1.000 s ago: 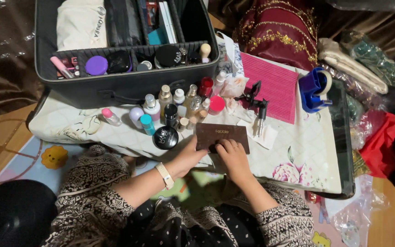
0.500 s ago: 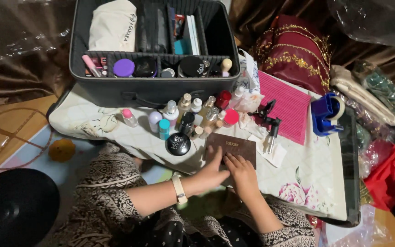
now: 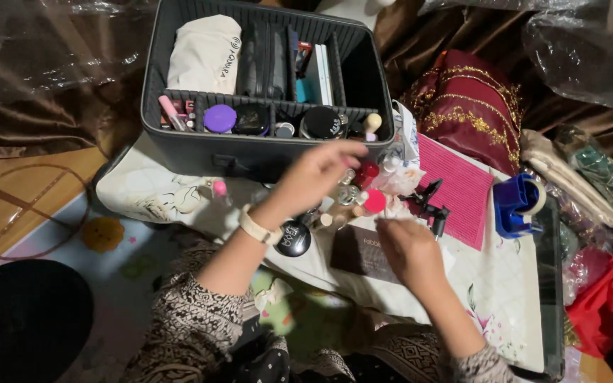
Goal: Organizing various cosmetic products and tools into a multi-compartment storage case
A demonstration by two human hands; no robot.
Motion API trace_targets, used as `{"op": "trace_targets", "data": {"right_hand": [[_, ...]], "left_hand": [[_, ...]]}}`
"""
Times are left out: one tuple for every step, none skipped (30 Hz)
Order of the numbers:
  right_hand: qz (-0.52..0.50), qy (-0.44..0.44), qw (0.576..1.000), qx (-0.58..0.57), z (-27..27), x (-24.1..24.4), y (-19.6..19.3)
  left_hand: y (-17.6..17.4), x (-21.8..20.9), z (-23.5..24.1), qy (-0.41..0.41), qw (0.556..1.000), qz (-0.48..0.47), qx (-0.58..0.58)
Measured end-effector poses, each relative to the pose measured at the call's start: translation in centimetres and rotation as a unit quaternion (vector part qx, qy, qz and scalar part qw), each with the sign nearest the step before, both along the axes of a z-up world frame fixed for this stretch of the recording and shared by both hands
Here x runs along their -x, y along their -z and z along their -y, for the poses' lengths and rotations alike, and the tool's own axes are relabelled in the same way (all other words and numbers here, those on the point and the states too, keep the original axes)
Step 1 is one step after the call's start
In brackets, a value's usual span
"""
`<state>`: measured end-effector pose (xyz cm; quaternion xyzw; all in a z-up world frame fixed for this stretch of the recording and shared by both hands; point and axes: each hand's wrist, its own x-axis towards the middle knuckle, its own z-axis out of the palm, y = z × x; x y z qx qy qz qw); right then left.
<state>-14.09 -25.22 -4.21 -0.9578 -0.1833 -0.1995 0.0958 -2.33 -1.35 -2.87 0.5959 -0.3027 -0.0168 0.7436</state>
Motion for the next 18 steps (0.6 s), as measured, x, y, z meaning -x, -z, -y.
{"op": "trace_targets", "data": {"right_hand": [[0.001,-0.001,1.000,0.001,-0.6,-1.4,-1.1],[-0.006,-0.016,0.999,-0.039,-1.3,-2.8,-2.1],[-0.012,-0.032,0.996,-0.077,-1.9,-4.2,-3.3],[-0.010,-0.034,0.996,-0.076,-2.4,-6.0,-3.9],[-0.016,-0.034,0.995,-0.092,-2.8,-7.7,-4.5],[-0.022,-0.034,0.993,-0.108,-3.4,-9.3,-5.0],[-0.023,-0.037,0.994,-0.105,-3.2,-11.6,-4.9],[-0.036,-0.042,0.994,-0.096,-3.0,-13.9,-4.7],[-0.051,-0.048,0.994,-0.087,-3.0,-16.1,-4.4],[-0.054,-0.052,0.994,-0.084,-3.0,-18.0,-3.9],[-0.064,-0.042,0.994,-0.078,-3.0,-20.1,-3.5],[-0.075,-0.031,0.994,-0.071,-3.1,-22.3,-3.1],[-0.074,-0.034,0.994,-0.068,-3.2,-24.1,-2.3],[-0.086,-0.001,0.995,-0.045,-3.3,-25.9,-1.5],[-0.097,0.031,0.995,-0.022,-3.4,-27.8,-0.6],[-0.097,0.028,0.995,-0.020,-3.3,-29.5,0.3],[-0.093,0.018,0.996,0.000,-3.2,-31.1,1.3],[-0.089,0.007,0.996,0.019,-3.1,-32.8,2.3]], "left_hand": [[0.4,-1.3,-0.9,-0.001,1.000,0.001,0.001],[0.9,-2.7,-1.9,-0.076,0.994,0.059,-0.045],[1.3,-4.2,-2.8,-0.151,0.978,0.118,-0.089],[1.1,-4.7,-3.6,-0.153,0.977,0.119,-0.087],[1.0,-5.0,-4.3,-0.192,0.961,0.141,-0.140],[0.9,-5.4,-5.0,-0.230,0.941,0.162,-0.191],[1.8,-6.0,-5.2,-0.233,0.940,0.160,-0.189],[2.6,-6.6,-5.4,-0.251,0.920,0.188,-0.236],[3.6,-7.1,-5.7,-0.269,0.896,0.213,-0.283],[3.9,-7.2,-5.5,-0.273,0.896,0.209,-0.282],[4.1,-7.6,-5.4,-0.276,0.891,0.214,-0.291],[4.3,-8.1,-5.2,-0.280,0.885,0.218,-0.300],[4.6,-8.5,-5.0,-0.283,0.885,0.217,-0.299],[4.9,-8.9,-4.8,-0.287,0.882,0.225,-0.300],[5.3,-9.3,-4.6,-0.292,0.878,0.232,-0.301],[5.2,-9.6,-4.5,-0.295,0.877,0.231,-0.300],[5.2,-9.9,-4.4,-0.291,0.881,0.226,-0.297],[5.2,-10.2,-4.3,-0.286,0.885,0.222,-0.294]]}}
